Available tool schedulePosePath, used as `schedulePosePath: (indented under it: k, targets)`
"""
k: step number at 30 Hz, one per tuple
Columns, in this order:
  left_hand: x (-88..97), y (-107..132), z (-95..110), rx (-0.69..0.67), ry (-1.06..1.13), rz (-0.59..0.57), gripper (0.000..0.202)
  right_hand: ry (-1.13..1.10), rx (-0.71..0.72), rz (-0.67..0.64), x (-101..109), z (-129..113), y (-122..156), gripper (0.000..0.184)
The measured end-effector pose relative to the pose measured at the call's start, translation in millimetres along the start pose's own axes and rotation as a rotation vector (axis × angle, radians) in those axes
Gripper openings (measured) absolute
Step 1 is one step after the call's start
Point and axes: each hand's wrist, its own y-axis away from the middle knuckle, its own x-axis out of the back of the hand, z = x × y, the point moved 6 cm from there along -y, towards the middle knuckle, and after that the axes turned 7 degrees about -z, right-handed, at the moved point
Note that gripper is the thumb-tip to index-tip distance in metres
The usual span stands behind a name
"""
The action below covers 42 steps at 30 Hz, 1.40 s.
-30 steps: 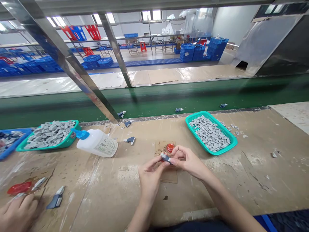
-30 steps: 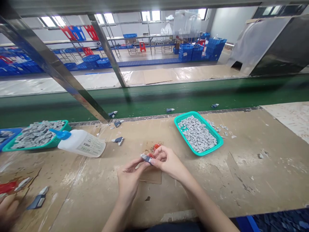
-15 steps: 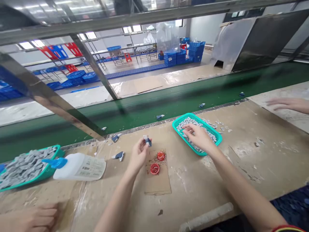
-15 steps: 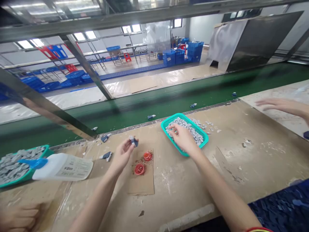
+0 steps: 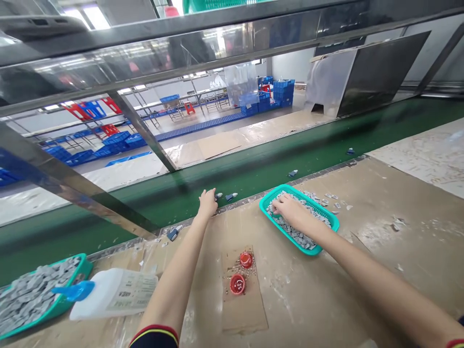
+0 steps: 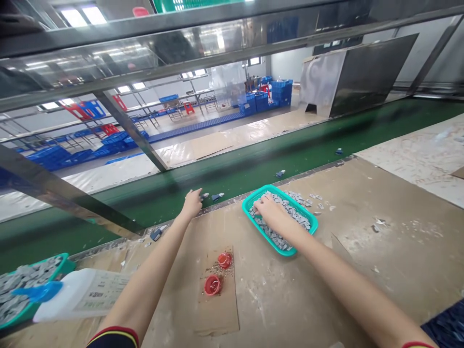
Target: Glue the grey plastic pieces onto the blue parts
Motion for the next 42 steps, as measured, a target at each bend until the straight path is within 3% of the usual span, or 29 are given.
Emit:
schedulePosePath:
  k: [6,9,15,22,25,30,33,37,42]
  targets:
    - [-41.4,13.2,35.3,-0.050,-0.020,-0.001,0.035,-0.378,0.070,-0.097,10.8,-26.1,42.1,0.020]
    - [-48.2,23.0,40.8,-0.038,0.049,-0.020,0.034,-0.587,0.043,-0.113,7.9,-34.9,59.3,0.021]
    - [-23.6,52.0,50.6,-0.083,0.357,-0.040,0.027,-0.988,-0.006,-0.013,-0.6,-39.9,75.9,0.026]
    - [5.4,156.8,65.2,-0.049,0.895,-0.170,0.041,-1.176,0.013,0.053,-29.8,-63.2,73.2,0.028]
    - [16.1,204.8,52.9,0.072,1.082,-0.151,0.040,-1.060,-0.074,0.097,-41.8,-58.1,69.4,0.026]
    - [27.7,274.3,3.0,0.352,1.339,0.155,0.036,-0.652,-0.236,0.201,-29.7,-32.8,65.5,0.018]
    - [29.1,305.6,-21.0,0.441,1.393,0.291,0.042,-0.260,-0.239,0.169,-22.6,-38.7,56.0,0.018]
    - [21.5,330.7,-32.0,0.559,1.488,0.386,0.050,0.132,-0.211,0.066,-42.0,-68.1,32.4,0.027]
    - [12.0,339.7,-23.0,0.585,1.564,0.420,0.041,0.248,-0.310,0.116,-63.4,-85.5,18.9,0.025]
